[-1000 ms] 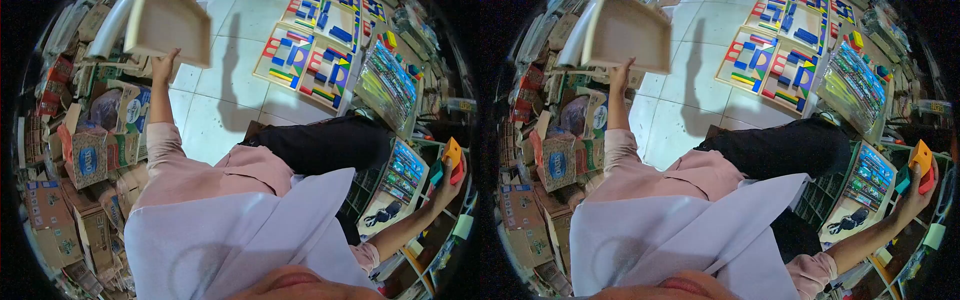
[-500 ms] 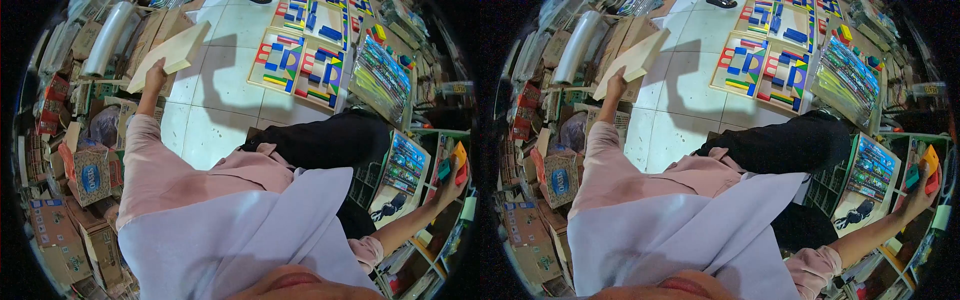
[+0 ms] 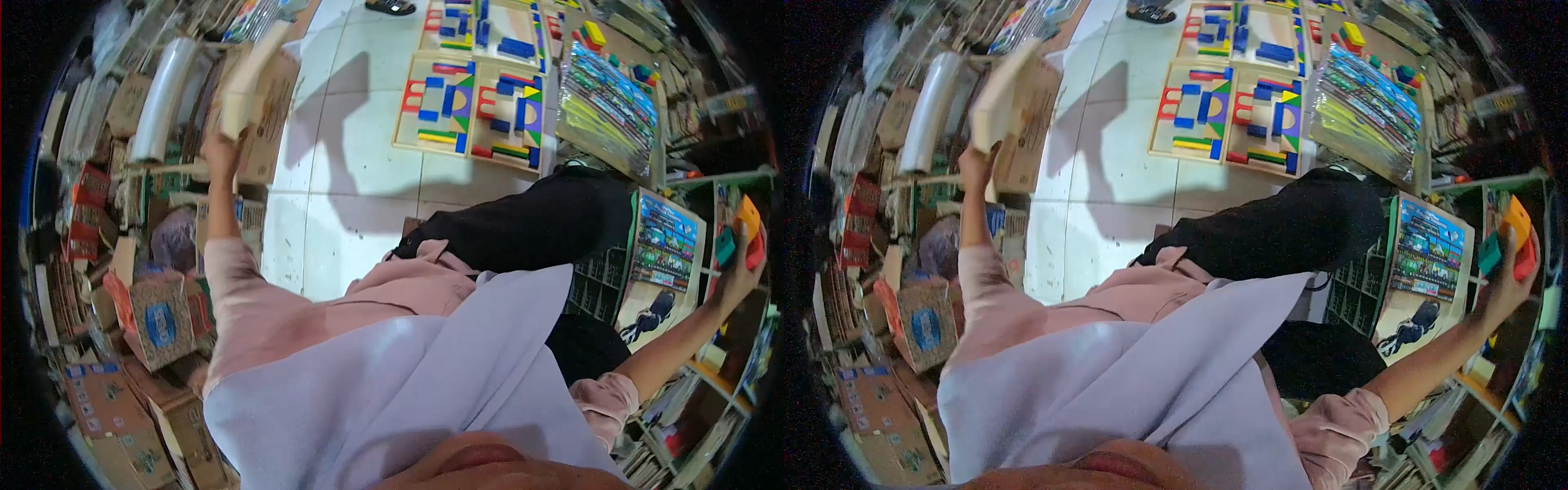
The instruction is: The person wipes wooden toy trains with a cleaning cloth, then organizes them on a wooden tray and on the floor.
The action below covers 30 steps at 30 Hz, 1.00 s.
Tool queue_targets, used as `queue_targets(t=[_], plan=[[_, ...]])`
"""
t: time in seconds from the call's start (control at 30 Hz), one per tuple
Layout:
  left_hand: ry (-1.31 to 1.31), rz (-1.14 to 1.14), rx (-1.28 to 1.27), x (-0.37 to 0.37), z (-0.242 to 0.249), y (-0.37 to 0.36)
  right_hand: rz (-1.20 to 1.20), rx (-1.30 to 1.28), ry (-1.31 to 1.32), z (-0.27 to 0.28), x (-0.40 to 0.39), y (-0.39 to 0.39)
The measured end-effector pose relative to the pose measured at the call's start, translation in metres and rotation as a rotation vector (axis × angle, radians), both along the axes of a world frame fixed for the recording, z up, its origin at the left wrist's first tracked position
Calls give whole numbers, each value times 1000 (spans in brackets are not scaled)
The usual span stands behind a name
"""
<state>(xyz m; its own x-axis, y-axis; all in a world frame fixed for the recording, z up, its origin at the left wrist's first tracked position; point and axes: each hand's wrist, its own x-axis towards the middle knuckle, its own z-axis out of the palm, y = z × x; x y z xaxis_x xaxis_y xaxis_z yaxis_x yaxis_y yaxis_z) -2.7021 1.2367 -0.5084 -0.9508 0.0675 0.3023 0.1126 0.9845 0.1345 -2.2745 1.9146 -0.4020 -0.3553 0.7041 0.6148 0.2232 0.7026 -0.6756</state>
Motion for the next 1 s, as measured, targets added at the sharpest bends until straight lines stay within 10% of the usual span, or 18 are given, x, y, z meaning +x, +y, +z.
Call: queue_targets(t=[0.17, 0.3, 0.37, 0.57, 0.7, 0.77, 1.0], plan=[[23, -153, 1007, 30, 64, 55, 117, -87, 37, -9, 18, -3], [-328, -437, 1221, 24, 80, 135, 75, -601, -29, 4, 24, -72], [-606, -815, 1347, 26, 65, 184, -121, -97, -103, -5, 56, -99], [-740, -1023, 1727, -18, 88, 338, -107, -433, 177, -32, 101, -189], [-1052, -1081, 1820, 12, 87, 446, -554, -410, 200, -39, 181, -255], [-601, -1294, 1565, 85, 94, 478, -846, -446, 295, -60, 224, -276], [-1443, -1049, 1888, 104, 67, 543, -1488, -401, -138, -181, 326, -227]])
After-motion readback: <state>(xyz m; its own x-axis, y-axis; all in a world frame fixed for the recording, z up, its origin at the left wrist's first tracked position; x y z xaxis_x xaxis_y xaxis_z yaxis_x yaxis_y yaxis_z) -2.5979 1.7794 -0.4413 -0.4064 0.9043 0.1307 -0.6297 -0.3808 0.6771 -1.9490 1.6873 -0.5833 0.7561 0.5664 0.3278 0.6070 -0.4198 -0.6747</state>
